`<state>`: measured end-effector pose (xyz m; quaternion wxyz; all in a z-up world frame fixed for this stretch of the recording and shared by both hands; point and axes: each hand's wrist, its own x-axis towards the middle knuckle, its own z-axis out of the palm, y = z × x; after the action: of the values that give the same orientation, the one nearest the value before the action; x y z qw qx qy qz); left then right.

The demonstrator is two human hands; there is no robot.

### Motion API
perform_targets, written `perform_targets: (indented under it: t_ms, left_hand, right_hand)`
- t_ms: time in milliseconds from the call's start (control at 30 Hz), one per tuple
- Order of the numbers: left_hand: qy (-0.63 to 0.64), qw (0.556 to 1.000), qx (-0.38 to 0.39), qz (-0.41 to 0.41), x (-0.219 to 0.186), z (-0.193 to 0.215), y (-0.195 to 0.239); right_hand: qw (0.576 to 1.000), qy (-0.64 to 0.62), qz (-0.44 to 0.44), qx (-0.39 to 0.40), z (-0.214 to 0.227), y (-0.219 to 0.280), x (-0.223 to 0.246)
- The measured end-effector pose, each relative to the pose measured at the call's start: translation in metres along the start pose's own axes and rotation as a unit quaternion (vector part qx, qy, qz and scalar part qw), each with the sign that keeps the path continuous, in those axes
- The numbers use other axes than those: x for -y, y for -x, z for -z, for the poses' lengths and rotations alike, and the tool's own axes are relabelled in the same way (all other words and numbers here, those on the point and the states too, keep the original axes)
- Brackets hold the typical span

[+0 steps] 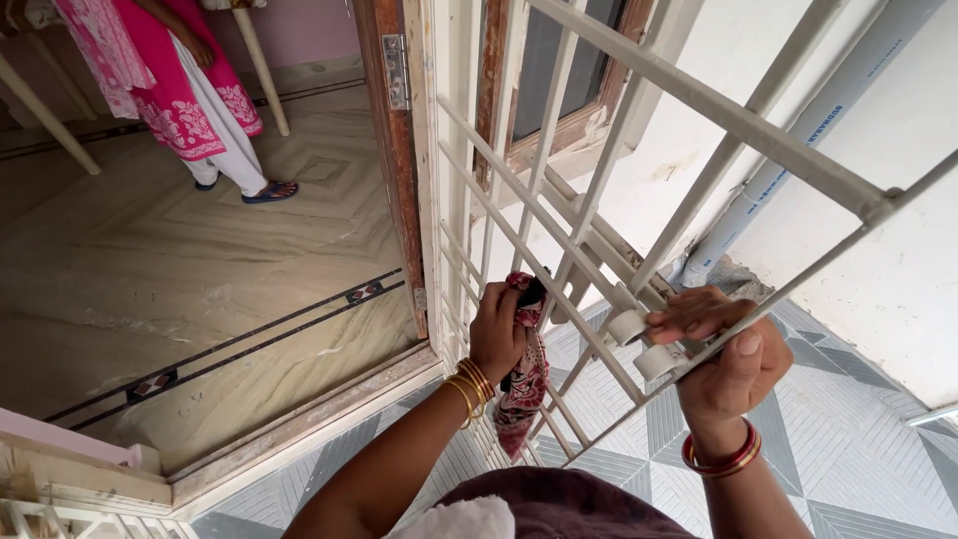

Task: Cleaning a metal safety gate with a cloth.

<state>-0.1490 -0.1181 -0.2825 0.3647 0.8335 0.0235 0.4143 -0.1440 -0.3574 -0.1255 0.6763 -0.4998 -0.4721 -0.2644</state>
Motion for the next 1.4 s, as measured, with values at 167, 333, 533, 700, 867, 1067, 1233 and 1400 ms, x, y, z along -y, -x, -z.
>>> perform_targets:
  t_ms: [167, 333, 533, 700, 867, 1067, 1233, 1400]
  left_hand:
    - [-0.028, 0.999, 0.028, 0.031, 0.002, -0.017, 0.029]
    - [0.037, 0.997, 0.032, 0.052, -0.01, -0.031, 0.047]
    - [-0.036, 0.998, 0.045, 0.041, -0.006, -0.001, 0.06]
    - [0.037, 0.965, 0.003, 0.259, 0.071, -0.031, 0.081]
    - [-0.028, 0.96, -0.094, 0.262, 0.16, -0.049, 0.032]
    - [-0.087, 0.962, -0.022, 0.256, 0.155, -0.044, -0.039]
    - [0.065, 0.985, -0.011, 0.161, 0.061, -0.04, 0.04]
    - [0.128, 0.988, 0.086, 0.033, -0.019, -0.011, 0.119]
  right_hand:
    - [1.0, -0.011, -0.009, 0.016, 0.002, 0.0, 0.006]
    - [1.0, -0.014, -0.003, 0.018, 0.0, -0.002, 0.007]
    - [1.0, -0.018, -0.007, 0.018, -0.002, -0.001, 0.008]
    - [1.0, 0.0, -0.001, 0.014, -0.001, -0.001, 0.007]
    - [1.0, 0.016, 0.008, 0.026, 0.002, -0.002, 0.004]
    - [1.0, 0.011, 0.009, 0.015, 0.001, 0.001, 0.003]
    - [0.999, 0.034, -0.005, -0.001, 0.006, 0.008, -0.003]
    - [0.999, 0.043, -0.006, -0.018, 0.001, 0.008, -0.002]
